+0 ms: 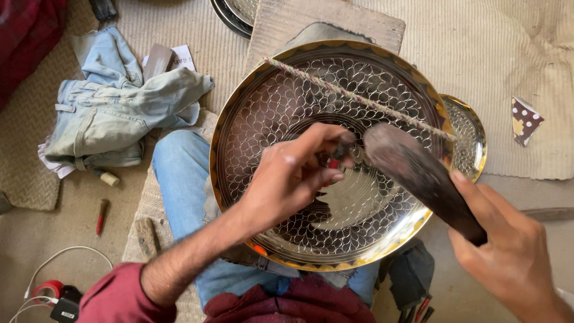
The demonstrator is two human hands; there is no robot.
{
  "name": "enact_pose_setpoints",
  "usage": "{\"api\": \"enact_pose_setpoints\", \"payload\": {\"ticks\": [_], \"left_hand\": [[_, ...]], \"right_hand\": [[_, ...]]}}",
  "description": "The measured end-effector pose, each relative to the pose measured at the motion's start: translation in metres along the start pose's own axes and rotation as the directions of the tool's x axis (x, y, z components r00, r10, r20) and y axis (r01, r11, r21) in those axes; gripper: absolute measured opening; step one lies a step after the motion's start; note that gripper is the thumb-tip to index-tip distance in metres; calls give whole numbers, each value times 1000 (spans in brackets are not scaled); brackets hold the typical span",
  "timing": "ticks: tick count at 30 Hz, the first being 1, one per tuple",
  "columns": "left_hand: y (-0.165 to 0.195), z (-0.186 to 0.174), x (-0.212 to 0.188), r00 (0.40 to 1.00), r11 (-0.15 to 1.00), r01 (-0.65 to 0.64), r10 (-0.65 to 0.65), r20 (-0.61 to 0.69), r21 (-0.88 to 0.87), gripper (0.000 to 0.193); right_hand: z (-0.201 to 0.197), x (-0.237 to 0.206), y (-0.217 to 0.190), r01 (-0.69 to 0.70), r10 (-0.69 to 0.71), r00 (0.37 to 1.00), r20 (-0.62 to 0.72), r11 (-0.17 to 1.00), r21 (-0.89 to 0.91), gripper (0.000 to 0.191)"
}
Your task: The person sits on the floor with a large brass tray on their lap and hammers a punch along a pre-drawn scale pattern to indent the metal surface. They reposition the punch repeatedly across the tray while striking it with a wooden mallet, working the pattern outward from the center.
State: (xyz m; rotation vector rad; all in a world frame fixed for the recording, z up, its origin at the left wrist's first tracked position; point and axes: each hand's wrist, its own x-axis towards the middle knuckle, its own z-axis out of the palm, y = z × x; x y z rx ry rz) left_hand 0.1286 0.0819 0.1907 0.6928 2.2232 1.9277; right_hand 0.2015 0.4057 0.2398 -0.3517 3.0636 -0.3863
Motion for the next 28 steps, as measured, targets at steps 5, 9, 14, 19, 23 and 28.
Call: {"api": "enact_pose_setpoints", "payload": {"ticks": [5, 9, 14, 19, 23, 28], "left_hand": [[-3, -4, 14, 971, 979, -133, 97, 220, 154, 46], [-7, -5, 28, 889, 957, -231, 134, 438, 176, 54], [-10, -8, 41, 846, 967, -247, 188, 499, 55, 58], [-11, -8, 40, 791, 924, -379, 297, 534, 48, 54], [-10, -7, 46, 717, 913, -407, 311, 624, 12, 56], [2, -6, 57, 654, 939, -330, 151, 741, 100, 61]], "right_hand": [[55, -63, 17, -4, 55, 956, -289, 985, 173, 90], [97, -101, 10, -207, 344, 895, -283, 884, 419, 92], [129, -123, -7, -227, 446, 832, -330, 816, 532, 94], [135, -123, -14, -176, 381, 808, -448, 884, 434, 88], [129, -121, -21, -144, 481, 740, -470, 796, 588, 95], [128, -123, -18, 47, 630, 598, -496, 590, 806, 96]]}}
